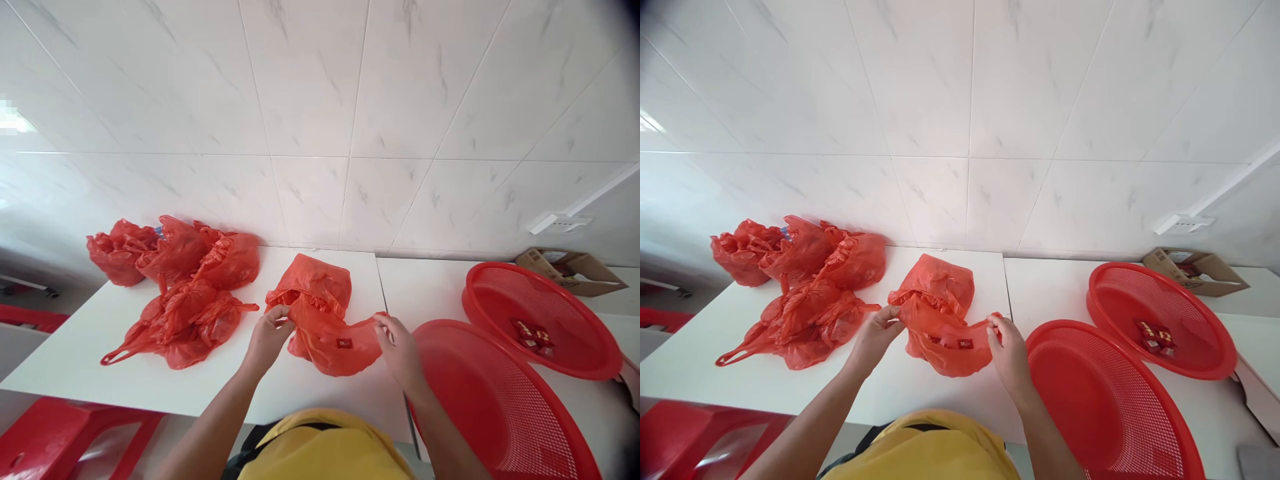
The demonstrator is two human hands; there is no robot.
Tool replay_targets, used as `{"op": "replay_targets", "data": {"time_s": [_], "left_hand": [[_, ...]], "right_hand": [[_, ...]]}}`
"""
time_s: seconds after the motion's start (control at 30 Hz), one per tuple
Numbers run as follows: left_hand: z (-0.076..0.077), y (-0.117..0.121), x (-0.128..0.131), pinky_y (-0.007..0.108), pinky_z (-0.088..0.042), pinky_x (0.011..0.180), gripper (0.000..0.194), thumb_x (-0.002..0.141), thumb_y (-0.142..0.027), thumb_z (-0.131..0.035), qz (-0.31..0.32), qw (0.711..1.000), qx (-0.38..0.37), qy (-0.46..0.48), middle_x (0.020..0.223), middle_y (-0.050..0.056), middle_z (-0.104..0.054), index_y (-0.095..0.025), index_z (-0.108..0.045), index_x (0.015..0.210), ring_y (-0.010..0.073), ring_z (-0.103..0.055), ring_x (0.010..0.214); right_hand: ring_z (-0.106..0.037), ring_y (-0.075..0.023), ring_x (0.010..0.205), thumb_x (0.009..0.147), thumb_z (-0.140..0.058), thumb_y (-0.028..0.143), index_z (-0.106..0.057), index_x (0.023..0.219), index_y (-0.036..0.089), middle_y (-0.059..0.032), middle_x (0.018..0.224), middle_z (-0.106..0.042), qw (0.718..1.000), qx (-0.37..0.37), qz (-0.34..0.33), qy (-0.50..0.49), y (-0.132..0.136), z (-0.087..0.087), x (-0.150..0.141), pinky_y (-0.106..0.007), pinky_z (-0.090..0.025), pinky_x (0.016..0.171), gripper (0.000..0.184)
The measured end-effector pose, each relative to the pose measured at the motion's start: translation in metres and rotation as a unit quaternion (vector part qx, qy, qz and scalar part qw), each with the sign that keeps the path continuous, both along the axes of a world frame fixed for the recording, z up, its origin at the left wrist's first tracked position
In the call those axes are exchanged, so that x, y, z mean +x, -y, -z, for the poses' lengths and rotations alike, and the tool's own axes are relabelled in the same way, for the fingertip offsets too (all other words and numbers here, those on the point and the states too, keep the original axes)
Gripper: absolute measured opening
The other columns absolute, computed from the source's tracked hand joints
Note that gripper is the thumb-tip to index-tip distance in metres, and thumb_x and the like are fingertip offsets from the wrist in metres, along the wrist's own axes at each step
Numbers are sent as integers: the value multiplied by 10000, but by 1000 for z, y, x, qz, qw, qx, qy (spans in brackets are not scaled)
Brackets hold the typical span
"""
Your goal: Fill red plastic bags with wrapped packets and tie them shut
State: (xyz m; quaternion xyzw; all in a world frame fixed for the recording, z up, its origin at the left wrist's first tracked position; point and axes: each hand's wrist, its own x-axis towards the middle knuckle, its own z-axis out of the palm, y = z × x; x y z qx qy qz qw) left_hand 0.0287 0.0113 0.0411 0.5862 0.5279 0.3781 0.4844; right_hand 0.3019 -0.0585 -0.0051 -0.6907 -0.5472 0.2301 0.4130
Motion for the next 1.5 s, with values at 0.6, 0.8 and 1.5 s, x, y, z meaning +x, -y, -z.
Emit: {"op": "replay_targets", "data": {"time_s": [0.6,0.8,1.5], "left_hand": [[-30,14,-33,315,-426,729,208,778,-297,-561,-2,963,41,-266,805,17,-623,-224,-680,934,204,-580,801],[-50,15,-21,266,-397,655,137,814,-247,-524,21,957,127,-259,769,12,-590,-218,-647,762,164,-538,730],[7,46,42,302,-472,766,249,690,-136,-619,129,983,63,-117,947,14,-602,-234,-602,918,171,-566,872]], "right_hand": [[-579,-193,767,721,-612,479,-455,598,229,-21,797,-630,995,-73,34,-60,19,-13,28,-304,-446,691,319],[-590,-216,982,723,-695,495,-440,633,222,-54,999,-676,919,-14,18,-393,2,-39,4,-346,-450,839,384],[-267,-69,445,876,-464,541,-642,851,154,78,474,-350,887,-175,-129,-407,-7,-9,-75,-233,-177,441,426]]}}
